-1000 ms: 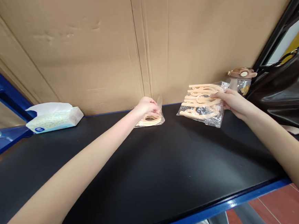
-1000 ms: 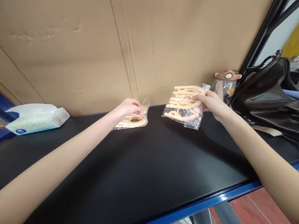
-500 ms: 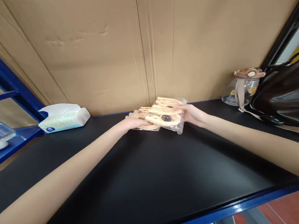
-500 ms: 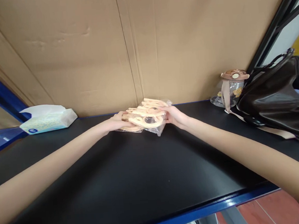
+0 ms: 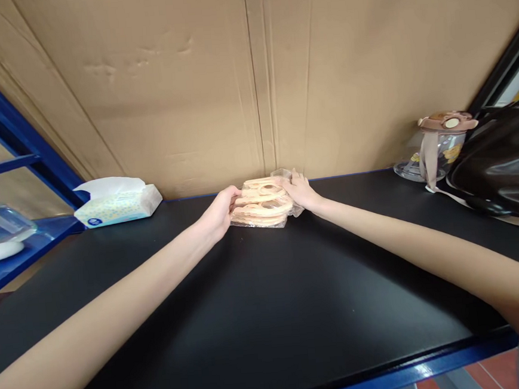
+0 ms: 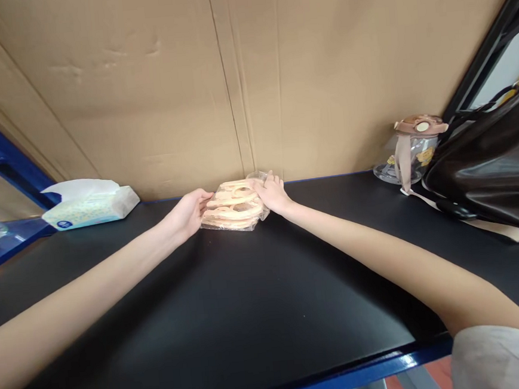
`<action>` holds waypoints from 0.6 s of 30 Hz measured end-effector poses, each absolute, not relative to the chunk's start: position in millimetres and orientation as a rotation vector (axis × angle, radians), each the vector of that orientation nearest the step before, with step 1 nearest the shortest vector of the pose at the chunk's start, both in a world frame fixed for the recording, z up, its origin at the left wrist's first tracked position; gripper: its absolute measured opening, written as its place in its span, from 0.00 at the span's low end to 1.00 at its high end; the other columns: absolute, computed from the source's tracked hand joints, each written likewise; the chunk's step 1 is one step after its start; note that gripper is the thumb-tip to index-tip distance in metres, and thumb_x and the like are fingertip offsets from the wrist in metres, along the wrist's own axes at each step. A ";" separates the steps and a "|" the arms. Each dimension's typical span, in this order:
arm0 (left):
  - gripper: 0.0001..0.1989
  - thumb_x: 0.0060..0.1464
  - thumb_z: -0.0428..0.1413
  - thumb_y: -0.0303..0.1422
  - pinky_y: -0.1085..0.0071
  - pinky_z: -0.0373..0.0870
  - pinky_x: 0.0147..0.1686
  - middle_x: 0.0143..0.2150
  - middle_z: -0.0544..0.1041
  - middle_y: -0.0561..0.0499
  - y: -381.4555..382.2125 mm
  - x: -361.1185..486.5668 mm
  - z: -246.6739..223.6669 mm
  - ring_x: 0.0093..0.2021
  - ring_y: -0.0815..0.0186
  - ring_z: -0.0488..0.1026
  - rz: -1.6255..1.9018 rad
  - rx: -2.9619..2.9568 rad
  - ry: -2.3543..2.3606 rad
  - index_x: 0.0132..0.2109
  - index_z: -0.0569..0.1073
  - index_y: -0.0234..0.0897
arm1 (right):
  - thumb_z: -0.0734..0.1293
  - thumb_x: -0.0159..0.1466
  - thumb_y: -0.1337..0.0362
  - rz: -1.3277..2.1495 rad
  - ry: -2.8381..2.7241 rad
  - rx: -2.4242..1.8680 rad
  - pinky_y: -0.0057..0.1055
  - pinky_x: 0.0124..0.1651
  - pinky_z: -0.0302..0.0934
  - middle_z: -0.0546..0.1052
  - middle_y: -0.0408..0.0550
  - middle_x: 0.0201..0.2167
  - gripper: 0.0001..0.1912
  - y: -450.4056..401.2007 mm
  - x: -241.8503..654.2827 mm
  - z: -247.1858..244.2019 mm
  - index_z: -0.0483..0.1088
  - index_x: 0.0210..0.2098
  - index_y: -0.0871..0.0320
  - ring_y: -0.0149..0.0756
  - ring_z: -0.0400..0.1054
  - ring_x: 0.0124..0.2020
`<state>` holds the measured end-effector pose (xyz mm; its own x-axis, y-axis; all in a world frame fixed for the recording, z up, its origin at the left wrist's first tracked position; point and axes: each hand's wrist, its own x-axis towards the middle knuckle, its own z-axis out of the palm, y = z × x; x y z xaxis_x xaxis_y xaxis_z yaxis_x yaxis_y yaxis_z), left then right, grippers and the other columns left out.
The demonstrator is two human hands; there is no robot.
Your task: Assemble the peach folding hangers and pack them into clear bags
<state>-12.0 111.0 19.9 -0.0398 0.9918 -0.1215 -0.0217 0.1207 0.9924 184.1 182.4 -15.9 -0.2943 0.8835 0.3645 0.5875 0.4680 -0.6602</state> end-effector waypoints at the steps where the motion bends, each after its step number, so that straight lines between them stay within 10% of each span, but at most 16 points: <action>1: 0.08 0.42 0.51 0.34 0.66 0.74 0.33 0.28 0.77 0.47 109.5 -8.0 18.8 0.33 0.58 0.76 1.175 1.053 1.271 0.32 0.68 0.36 | 0.52 0.67 0.54 0.473 -1.986 -1.246 0.58 0.63 0.41 0.62 0.60 0.61 0.31 182.3 181.7 -14.5 0.47 0.66 0.59 0.57 0.45 0.66; 4: 0.09 0.43 0.51 0.33 0.63 0.75 0.33 0.29 0.78 0.45 104.6 2.0 17.1 0.32 0.56 0.77 1.205 0.993 1.223 0.34 0.69 0.35 | 0.54 0.67 0.60 0.296 -1.985 -1.264 0.53 0.64 0.40 0.56 0.61 0.64 0.32 179.0 178.0 -5.8 0.44 0.67 0.64 0.56 0.44 0.66; 10: 0.19 0.41 0.51 0.26 0.62 0.73 0.45 0.40 0.79 0.45 98.7 12.3 14.9 0.42 0.57 0.77 1.221 1.063 1.057 0.44 0.70 0.32 | 0.54 0.68 0.51 0.245 -2.292 -1.146 0.39 0.47 0.62 0.77 0.54 0.41 0.23 178.4 181.9 8.8 0.74 0.41 0.59 0.45 0.70 0.44; 18: 0.41 0.35 0.50 0.22 0.60 0.64 0.58 0.59 0.69 0.41 113.4 16.2 4.8 0.58 0.55 0.68 1.173 1.299 1.108 0.62 0.56 0.33 | 0.53 0.69 0.50 0.031 -2.291 -1.227 0.41 0.48 0.60 0.75 0.60 0.47 0.26 188.2 187.0 0.8 0.69 0.51 0.64 0.49 0.67 0.49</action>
<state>16.2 113.4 4.8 0.1017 0.9932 0.0567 -0.0004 -0.0570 0.9984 187.0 188.2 0.8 -0.4425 0.7785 0.4450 0.7663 0.5860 -0.2633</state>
